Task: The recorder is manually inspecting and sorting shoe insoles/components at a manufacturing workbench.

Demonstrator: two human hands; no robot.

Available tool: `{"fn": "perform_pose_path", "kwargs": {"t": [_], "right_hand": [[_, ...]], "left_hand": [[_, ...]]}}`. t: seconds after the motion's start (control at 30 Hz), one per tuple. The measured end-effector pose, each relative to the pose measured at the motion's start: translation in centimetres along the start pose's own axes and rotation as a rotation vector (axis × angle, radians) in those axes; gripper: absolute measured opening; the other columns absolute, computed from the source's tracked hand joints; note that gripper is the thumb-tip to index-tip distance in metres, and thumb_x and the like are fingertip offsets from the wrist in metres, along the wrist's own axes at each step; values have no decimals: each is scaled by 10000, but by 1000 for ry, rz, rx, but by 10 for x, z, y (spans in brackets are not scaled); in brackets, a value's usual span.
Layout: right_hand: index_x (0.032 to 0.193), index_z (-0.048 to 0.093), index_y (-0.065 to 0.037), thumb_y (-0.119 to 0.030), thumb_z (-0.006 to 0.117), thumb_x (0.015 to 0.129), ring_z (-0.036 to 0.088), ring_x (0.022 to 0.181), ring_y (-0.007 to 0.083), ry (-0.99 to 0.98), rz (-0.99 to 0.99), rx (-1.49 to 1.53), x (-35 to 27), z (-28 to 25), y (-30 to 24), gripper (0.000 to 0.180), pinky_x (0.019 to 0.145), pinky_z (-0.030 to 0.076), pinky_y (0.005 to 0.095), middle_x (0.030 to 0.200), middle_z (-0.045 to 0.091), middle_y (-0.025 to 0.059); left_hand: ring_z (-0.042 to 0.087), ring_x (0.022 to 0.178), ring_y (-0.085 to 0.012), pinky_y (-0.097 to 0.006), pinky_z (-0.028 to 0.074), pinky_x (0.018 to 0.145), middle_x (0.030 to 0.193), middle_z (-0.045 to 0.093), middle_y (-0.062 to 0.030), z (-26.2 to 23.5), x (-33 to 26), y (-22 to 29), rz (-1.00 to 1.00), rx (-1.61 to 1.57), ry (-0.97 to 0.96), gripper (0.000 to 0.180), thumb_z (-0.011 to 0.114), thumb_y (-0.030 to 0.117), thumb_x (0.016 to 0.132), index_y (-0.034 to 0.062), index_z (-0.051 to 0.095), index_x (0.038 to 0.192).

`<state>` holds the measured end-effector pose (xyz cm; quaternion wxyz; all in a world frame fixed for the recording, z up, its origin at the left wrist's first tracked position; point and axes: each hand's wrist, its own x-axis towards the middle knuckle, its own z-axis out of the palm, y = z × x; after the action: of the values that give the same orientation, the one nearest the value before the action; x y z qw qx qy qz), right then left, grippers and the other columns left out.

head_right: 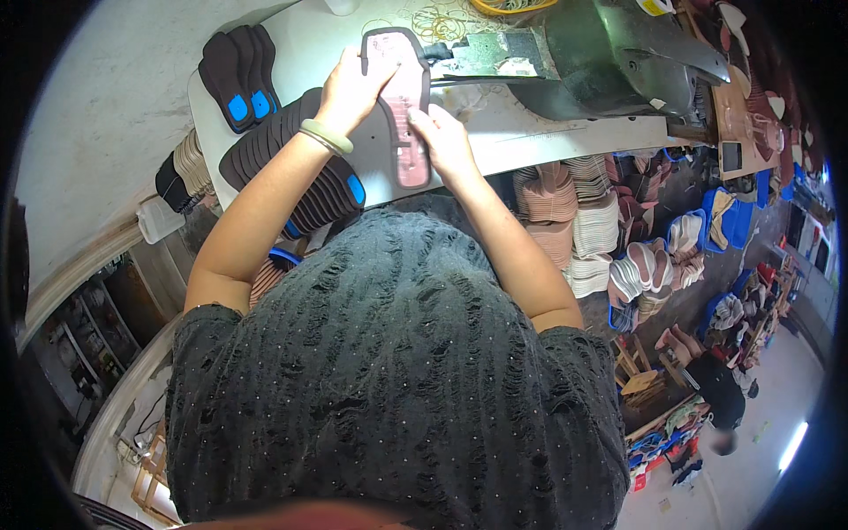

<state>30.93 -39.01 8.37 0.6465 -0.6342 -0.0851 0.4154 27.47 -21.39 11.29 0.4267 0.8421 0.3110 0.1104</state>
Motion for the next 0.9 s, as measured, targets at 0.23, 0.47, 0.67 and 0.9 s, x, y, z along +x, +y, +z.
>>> {"fn": "perform_pose_path", "kwargs": {"t": [0.23, 0.47, 0.67, 0.9], "right_hand": [[891, 597, -23, -194, 566, 891, 472, 746, 60, 1, -47, 84, -4, 0, -23, 173, 701, 384, 204, 805, 560, -19], [1028, 632, -28, -247, 546, 903, 568, 837, 96, -43, -73, -43, -18, 5, -35, 267, 741, 456, 254, 968, 643, 31], [1026, 620, -14, -217, 487, 930, 584, 828, 136, -27, -69, 295, -15, 10, -55, 261, 733, 464, 281, 943, 636, 45], [911, 650, -31, -235, 581, 868, 524, 705, 139, 24, -116, 193, -22, 7, -38, 220, 639, 438, 289, 806, 612, 33]], "left_hand": [[616, 892, -349, -401, 489, 786, 966, 621, -232, 6, 3, -7, -83, -16, 77, 645, 710, 441, 720, -22, 461, 1093], [571, 897, -149, -274, 470, 811, 993, 589, -96, -5, -27, -5, -103, -804, 2, 265, 607, 102, 849, -20, 507, 1061], [544, 993, -177, -286, 451, 864, 1081, 555, -126, -13, -48, 14, 66, -812, 41, 381, 617, 57, 826, -43, 452, 1155], [482, 1076, -198, -315, 405, 936, 1171, 474, -134, -11, -65, 26, 155, -870, 43, 439, 573, 14, 853, -64, 364, 1231]]}}
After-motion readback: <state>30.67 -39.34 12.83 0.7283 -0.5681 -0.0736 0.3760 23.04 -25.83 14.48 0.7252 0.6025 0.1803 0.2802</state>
